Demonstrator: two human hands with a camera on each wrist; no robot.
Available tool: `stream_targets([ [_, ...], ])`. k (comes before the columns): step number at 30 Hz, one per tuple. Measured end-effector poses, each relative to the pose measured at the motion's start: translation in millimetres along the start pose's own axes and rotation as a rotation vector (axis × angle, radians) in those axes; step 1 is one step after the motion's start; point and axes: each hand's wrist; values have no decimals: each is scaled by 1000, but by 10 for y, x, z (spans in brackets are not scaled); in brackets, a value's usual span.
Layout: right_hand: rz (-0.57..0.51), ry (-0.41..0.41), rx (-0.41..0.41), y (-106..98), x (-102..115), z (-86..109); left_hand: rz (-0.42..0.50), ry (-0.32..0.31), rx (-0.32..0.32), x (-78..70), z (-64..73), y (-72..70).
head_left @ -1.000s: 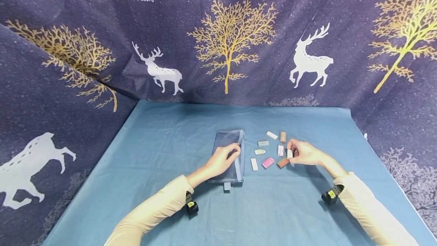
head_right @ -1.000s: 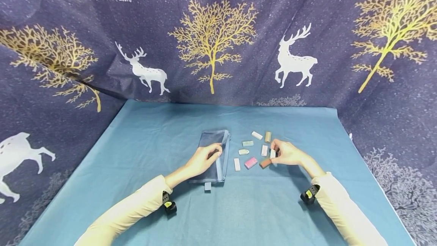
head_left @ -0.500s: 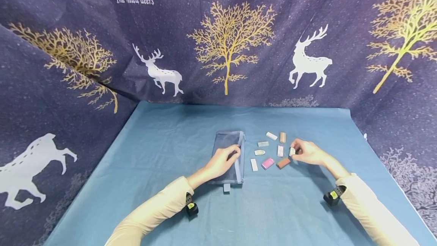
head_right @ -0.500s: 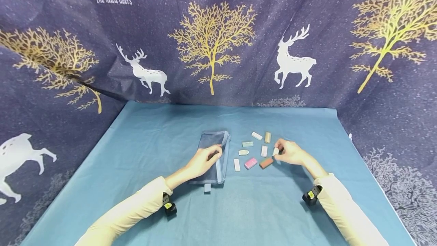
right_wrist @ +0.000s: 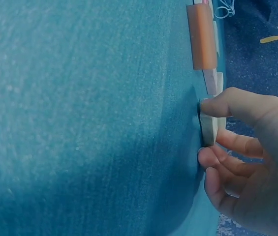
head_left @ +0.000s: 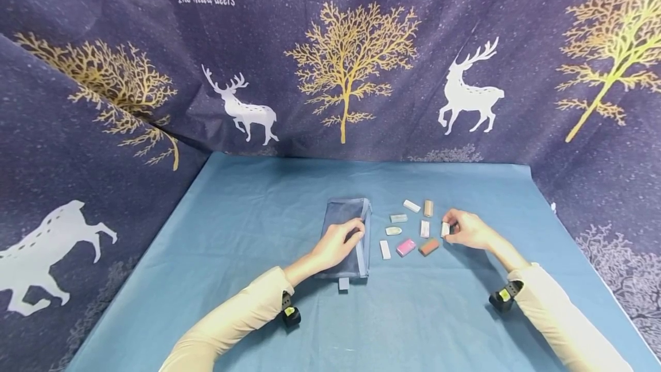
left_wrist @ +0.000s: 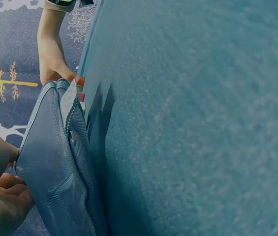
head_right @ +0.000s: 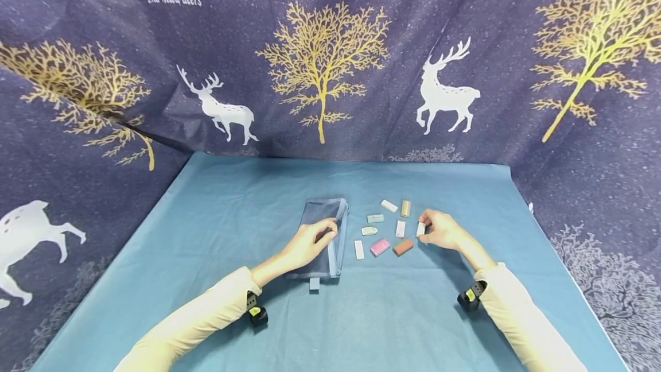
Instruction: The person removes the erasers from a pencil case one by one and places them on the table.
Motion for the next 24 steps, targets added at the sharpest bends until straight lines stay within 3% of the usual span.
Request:
stream_targets([
  [13, 1, -16, -19, -13, 11, -10, -22, 18, -9, -4, -48, -6],
  [24, -36, 21, -145, -5, 8, -53, -26, -6, -1, -15, -59, 34],
])
Point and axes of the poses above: each hand's wrist, its own z-axis away from the middle knuckle, its own y-axis out of the palm, x = y × z, and after that the axes turned 15 degrees about y, right-handed
